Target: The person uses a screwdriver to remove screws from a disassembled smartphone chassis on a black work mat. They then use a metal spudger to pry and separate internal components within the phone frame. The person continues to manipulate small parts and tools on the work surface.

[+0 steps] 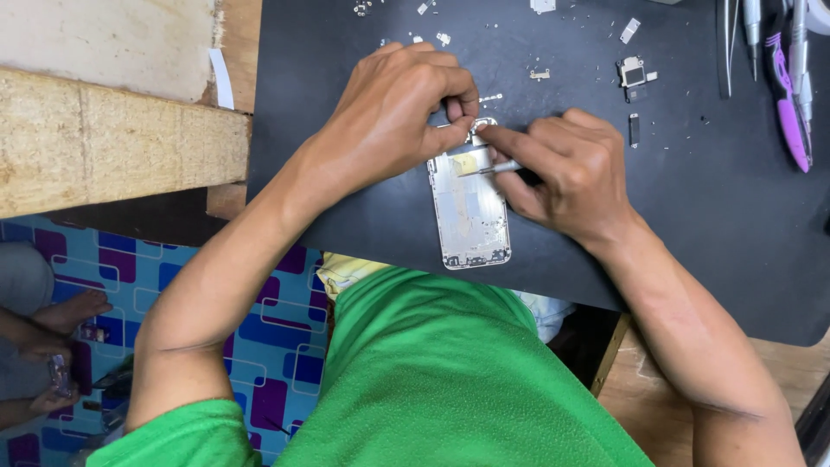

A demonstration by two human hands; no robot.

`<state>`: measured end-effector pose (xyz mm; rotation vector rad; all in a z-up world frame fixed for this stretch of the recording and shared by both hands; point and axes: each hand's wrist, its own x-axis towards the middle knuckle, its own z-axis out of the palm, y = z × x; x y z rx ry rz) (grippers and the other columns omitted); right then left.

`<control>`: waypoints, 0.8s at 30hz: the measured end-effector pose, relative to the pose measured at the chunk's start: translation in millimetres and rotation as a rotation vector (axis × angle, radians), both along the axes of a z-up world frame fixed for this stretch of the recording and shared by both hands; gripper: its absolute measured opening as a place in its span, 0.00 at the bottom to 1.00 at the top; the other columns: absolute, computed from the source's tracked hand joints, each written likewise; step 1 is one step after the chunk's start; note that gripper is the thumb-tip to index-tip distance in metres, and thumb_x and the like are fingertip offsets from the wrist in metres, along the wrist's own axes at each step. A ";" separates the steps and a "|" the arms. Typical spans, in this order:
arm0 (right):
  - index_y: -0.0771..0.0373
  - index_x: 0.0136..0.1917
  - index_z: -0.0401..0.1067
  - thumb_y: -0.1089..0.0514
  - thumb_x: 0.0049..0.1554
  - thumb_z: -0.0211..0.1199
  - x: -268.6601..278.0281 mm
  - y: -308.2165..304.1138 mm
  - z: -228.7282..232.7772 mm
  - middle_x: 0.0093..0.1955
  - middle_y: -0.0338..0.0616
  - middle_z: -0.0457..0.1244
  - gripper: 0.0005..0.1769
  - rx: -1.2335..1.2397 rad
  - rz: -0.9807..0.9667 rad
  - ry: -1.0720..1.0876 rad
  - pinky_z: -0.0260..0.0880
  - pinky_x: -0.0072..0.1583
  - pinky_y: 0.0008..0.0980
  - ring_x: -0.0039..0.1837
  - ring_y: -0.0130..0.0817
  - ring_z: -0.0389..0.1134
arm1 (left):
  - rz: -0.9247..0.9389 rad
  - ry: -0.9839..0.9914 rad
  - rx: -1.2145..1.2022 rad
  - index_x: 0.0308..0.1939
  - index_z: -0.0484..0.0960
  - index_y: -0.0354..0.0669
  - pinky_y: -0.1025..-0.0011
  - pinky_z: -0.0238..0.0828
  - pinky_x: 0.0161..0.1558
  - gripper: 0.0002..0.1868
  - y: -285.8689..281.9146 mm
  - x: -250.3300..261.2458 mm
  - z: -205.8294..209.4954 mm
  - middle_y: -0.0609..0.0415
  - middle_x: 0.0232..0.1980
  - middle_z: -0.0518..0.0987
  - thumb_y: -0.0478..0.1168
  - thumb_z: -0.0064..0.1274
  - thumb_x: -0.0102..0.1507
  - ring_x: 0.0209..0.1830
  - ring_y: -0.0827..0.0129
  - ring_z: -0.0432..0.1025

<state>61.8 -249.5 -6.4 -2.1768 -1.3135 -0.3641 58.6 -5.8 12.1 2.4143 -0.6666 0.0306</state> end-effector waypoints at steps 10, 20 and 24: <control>0.62 0.59 0.81 0.55 0.69 0.66 0.0 1.1 -1.3 0.34 0.38 0.56 0.10 -0.123 -0.009 -0.129 0.55 0.42 0.34 0.35 0.34 0.60 | -0.017 -0.015 -0.043 0.32 0.82 0.52 0.60 0.63 0.39 0.04 3.2 3.8 -4.6 0.68 0.31 0.79 0.36 0.59 0.61 0.35 0.64 0.72; 0.62 0.59 0.79 0.58 0.69 0.67 0.5 2.6 -3.9 0.33 0.38 0.56 0.07 -0.185 -0.016 -0.116 0.54 0.41 0.36 0.34 0.36 0.58 | -0.012 0.124 0.066 0.27 0.83 0.52 0.53 0.67 0.28 0.06 -0.2 14.5 5.0 0.66 0.27 0.81 0.34 0.57 0.54 0.29 0.57 0.75; 0.65 0.58 0.80 0.66 0.66 0.69 -1.2 1.9 -2.9 0.33 0.38 0.59 0.07 -0.081 -0.005 -0.095 0.54 0.41 0.35 0.34 0.35 0.58 | -0.020 0.042 0.118 0.22 0.79 0.49 0.51 0.67 0.28 0.07 -4.4 14.6 -0.5 0.57 0.21 0.78 0.33 0.58 0.53 0.25 0.47 0.73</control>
